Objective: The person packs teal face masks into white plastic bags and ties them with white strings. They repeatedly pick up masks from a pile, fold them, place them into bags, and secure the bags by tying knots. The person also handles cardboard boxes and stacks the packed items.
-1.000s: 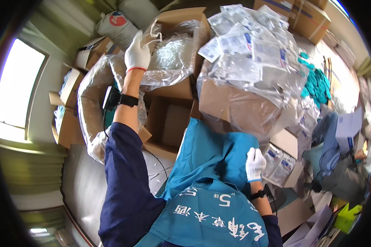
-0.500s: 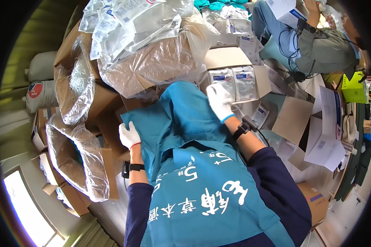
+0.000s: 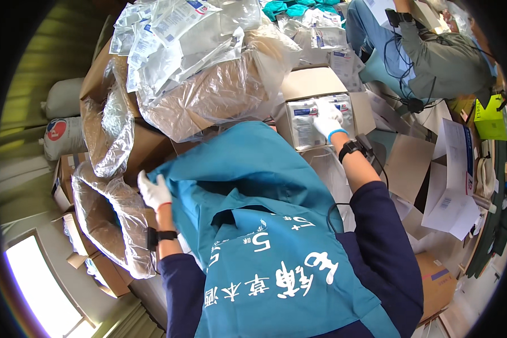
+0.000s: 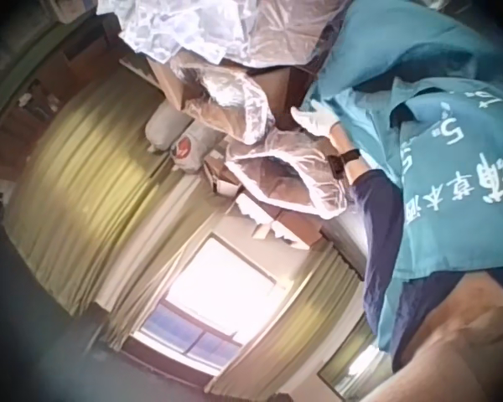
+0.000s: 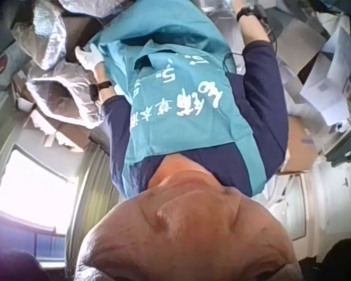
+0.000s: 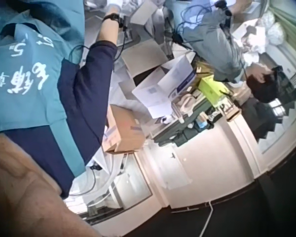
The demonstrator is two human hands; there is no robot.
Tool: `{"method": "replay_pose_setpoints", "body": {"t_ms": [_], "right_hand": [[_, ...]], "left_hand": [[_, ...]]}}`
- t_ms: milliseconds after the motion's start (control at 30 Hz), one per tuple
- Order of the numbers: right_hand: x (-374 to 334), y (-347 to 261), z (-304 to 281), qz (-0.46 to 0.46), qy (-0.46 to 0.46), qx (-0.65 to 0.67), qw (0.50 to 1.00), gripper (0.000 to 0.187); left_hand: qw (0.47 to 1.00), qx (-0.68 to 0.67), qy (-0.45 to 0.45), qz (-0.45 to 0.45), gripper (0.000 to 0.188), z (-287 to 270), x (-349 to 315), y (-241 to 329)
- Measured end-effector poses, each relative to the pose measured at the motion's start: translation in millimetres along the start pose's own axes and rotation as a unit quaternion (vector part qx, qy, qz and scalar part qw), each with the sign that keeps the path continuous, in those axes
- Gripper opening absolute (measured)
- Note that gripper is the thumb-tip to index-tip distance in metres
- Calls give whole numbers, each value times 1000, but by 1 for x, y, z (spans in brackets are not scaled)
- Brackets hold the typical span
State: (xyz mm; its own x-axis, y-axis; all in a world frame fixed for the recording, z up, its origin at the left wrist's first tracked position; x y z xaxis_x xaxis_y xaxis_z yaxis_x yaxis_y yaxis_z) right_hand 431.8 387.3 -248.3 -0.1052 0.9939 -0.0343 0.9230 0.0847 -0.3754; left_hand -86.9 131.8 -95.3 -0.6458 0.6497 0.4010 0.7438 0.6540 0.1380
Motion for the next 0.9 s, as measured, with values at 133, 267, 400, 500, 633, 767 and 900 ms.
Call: {"method": "replay_pose_setpoints", "body": {"t_ms": [133, 267, 400, 500, 633, 767, 900], "right_hand": [[18, -16, -3, -75, -36, -101, 991, 57], [26, -18, 3, -165, -32, -153, 974, 47], [39, -28, -5, -184, -70, -194, 961, 40], [42, -29, -8, -216, -10, -172, 961, 34], [27, -35, -24, -153, 3, -94, 984, 28], [4, -36, -64, -111, 42, 32, 992, 35], [-2, -36, -116, 32, 68, 249, 966, 36]], "left_hand": [[962, -143, -117, 201, 60, -6, -65, 69], [952, -28, -199, 233, 60, 0, -102, 95], [954, -50, -188, 228, 58, -1, -94, 95], [954, -57, -183, 229, 55, -1, -92, 100], [958, -66, -166, 225, 53, 1, -91, 103], [960, -89, -157, 212, 52, 2, -93, 97], [963, -101, -150, 202, 53, 2, -95, 92]]}}
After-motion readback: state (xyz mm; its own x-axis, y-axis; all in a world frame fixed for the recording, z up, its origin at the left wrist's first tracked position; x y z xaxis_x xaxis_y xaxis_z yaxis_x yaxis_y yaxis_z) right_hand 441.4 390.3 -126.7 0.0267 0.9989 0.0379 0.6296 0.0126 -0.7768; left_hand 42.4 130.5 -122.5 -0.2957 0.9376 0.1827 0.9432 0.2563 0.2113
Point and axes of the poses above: each hand's wrist, its own x-axis towards the middle knuckle, its own z-axis out of the palm, y = z × x, the point moved 2 cm from there along x, towards the middle knuckle, and after that the axes turned 9 degrees about y, right-handed, at the moved point
